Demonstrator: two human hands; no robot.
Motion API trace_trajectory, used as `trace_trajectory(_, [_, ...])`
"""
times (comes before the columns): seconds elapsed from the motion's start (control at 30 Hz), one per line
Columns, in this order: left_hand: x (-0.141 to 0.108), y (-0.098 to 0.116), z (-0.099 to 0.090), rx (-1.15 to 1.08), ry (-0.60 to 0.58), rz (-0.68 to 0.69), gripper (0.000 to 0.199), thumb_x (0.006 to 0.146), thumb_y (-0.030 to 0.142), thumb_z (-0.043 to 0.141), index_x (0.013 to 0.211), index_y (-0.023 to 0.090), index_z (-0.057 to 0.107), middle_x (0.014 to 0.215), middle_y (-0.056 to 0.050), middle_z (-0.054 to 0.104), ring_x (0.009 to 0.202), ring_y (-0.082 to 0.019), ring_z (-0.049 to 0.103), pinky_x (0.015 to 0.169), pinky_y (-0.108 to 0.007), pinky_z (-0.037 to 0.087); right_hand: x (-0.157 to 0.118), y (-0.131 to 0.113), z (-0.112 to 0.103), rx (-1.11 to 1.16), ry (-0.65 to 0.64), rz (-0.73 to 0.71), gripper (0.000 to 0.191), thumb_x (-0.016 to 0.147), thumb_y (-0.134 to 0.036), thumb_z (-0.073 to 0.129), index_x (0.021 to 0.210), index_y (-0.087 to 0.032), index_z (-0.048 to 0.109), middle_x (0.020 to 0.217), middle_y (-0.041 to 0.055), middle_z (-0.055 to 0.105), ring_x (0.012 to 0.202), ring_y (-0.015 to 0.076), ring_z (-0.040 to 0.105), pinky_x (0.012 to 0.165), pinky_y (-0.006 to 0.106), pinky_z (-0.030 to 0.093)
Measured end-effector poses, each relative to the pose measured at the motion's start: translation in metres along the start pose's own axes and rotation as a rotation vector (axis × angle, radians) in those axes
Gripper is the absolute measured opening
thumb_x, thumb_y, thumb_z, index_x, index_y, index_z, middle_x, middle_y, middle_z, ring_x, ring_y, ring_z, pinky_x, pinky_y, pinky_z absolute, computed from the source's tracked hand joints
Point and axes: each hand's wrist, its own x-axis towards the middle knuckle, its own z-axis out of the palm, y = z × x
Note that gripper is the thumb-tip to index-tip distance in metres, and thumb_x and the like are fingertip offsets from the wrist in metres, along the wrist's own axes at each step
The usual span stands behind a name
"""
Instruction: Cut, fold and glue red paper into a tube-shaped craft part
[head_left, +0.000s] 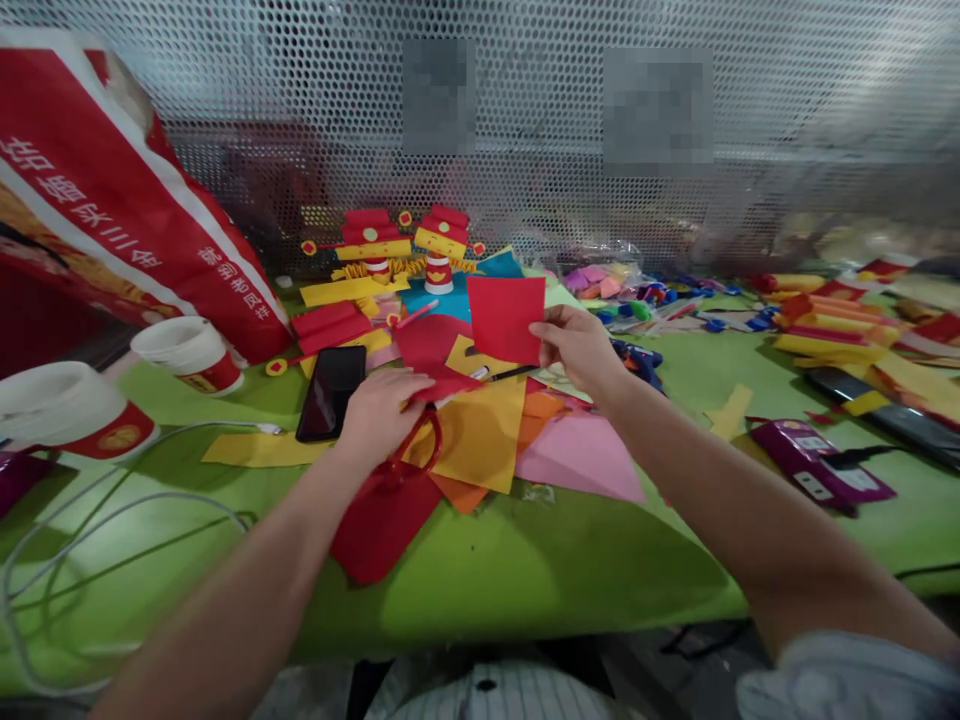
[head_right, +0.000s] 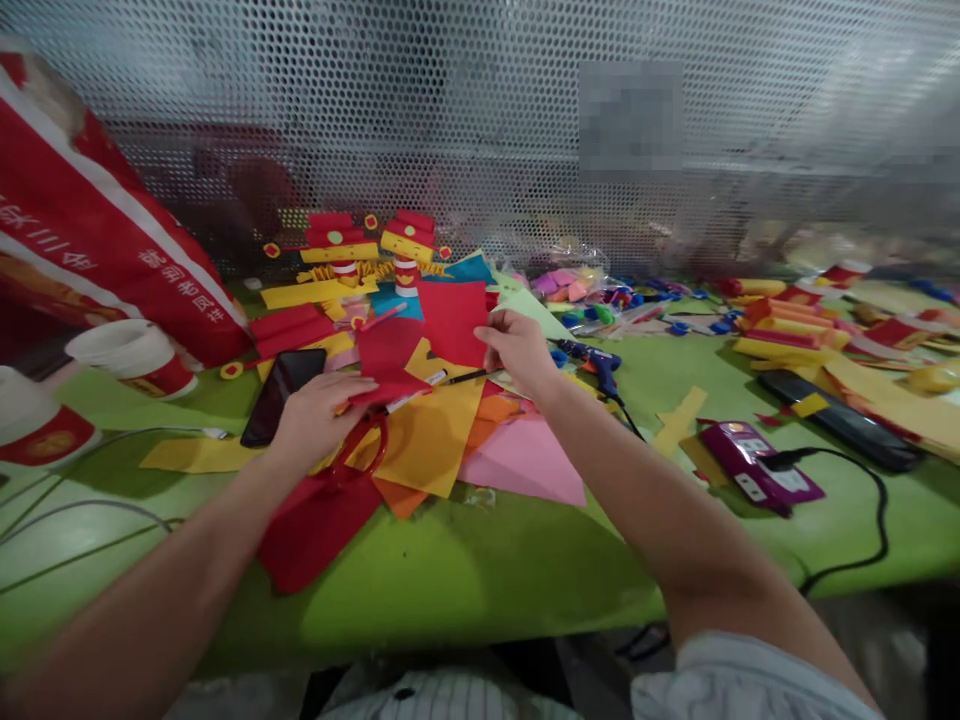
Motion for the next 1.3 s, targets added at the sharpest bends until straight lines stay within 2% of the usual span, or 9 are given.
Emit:
trace_trajectory(0.13, [0.005,-0.005,-0.007,-0.066,0.152,-0.411,0.017,0.071,0.033,0.058,0.072,0.019,0.069,0.074,-0.005,0.071,0.08,-0.024,0.066,0.075,-0.033,0.05,-0.027,0.013,-0.014,0.084,-0.077,0.062,0.03,0.052,-0.028,0.071,0.069,-0.018,0.049,0.055,-0.0061,0.058,0.041,0.0085,0.058,0.042,0.02,0.047])
trace_trajectory(0.27, [0.011,-0.009,-0.009,-0.78,0.323,-0.739,0.009,0.067,0.028,0.062,0.064,0.019,0.063,0.058,0.001,0.064,0.066,-0.019,0.065,0.06,-0.026,0.05,-0.04,0.029,-0.019,0.128,-0.062,0.159,0.038,0.047,-0.031,0.076,0.069,-0.02,0.047,0.054,-0.0066,0.058,0.049,0.0113,0.063,0.044,0.018,0.048])
trace_trajectory(0.37, [0.016,-0.011,-0.007,-1.146,0.38,-0.87,0.001,0.066,0.02,0.06,0.066,0.019,0.061,0.056,0.002,0.063,0.056,-0.014,0.062,0.054,-0.024,0.051,-0.043,0.036,-0.02,0.09,-0.081,0.202,0.04,0.046,-0.033,0.077,0.069,-0.02,0.047,0.053,-0.0052,0.059,0.053,0.0124,0.065,0.047,0.019,0.049])
trace_trajectory(0.5, [0.018,-0.015,-0.007,-1.194,0.399,-0.933,0.006,0.065,0.015,0.06,0.062,0.019,0.057,0.053,0.003,0.063,0.052,-0.013,0.062,0.052,-0.024,0.052,-0.043,0.042,-0.02,0.034,-0.126,0.146,0.036,0.049,-0.038,0.076,0.068,-0.02,0.051,0.058,-0.0026,0.062,0.057,0.0125,0.064,0.055,0.023,0.051])
trace_trajectory(0.63, [0.017,-0.017,-0.007,-1.128,0.441,-0.794,0.003,0.067,0.019,0.058,0.066,0.021,0.058,0.064,0.004,0.068,0.067,-0.014,0.067,0.064,-0.029,0.056,-0.041,0.05,-0.024,-0.137,-0.189,-0.038,0.024,0.056,-0.036,0.069,0.066,-0.02,0.056,0.061,-0.0008,0.064,0.059,0.0138,0.062,0.059,0.027,0.05])
trace_trajectory(0.77, [0.012,-0.019,-0.007,-0.915,0.461,-0.586,0.012,0.071,0.022,0.057,0.078,0.023,0.066,0.089,0.003,0.072,0.093,-0.016,0.065,0.086,-0.033,0.051,-0.045,0.051,-0.029,-0.386,-0.356,-0.203,0.005,0.063,-0.02,0.057,0.068,-0.021,0.058,0.082,0.0049,0.071,0.083,0.0198,0.066,0.073,0.034,0.051])
trace_trajectory(0.93, [0.007,-0.024,-0.001,-0.056,-0.122,-0.175,0.038,0.068,0.008,0.047,0.09,0.027,0.072,0.112,0.0,0.067,0.116,-0.021,0.053,0.103,-0.045,0.038,-0.048,0.044,-0.03,-0.639,-0.525,-0.317,0.023,0.06,-0.005,0.046,0.069,-0.021,0.058,0.095,0.005,0.071,0.093,0.02,0.065,0.081,0.034,0.05])
trace_trajectory(1.07, [0.006,-0.026,0.002,0.221,-0.363,-0.204,0.046,0.069,0.006,0.044,0.1,0.026,0.07,0.122,-0.003,0.06,0.122,-0.026,0.048,0.101,-0.05,0.036,-0.045,0.043,-0.032,-0.794,-0.617,-0.382,0.023,0.062,-0.004,0.045,0.07,-0.02,0.06,0.097,0.005,0.071,0.087,0.0184,0.066,0.075,0.031,0.05])
trace_trajectory(1.3, [0.004,-0.029,-0.007,0.4,-0.345,-0.339,0.047,0.071,0.005,0.044,0.106,0.025,0.069,0.127,-0.01,0.057,0.126,-0.037,0.04,0.101,-0.063,0.025,-0.043,0.042,-0.033,-1.067,-0.626,-0.579,0.026,0.067,-0.008,0.049,0.079,-0.02,0.068,0.083,0.0051,0.072,0.08,0.0205,0.065,0.076,0.034,0.047])
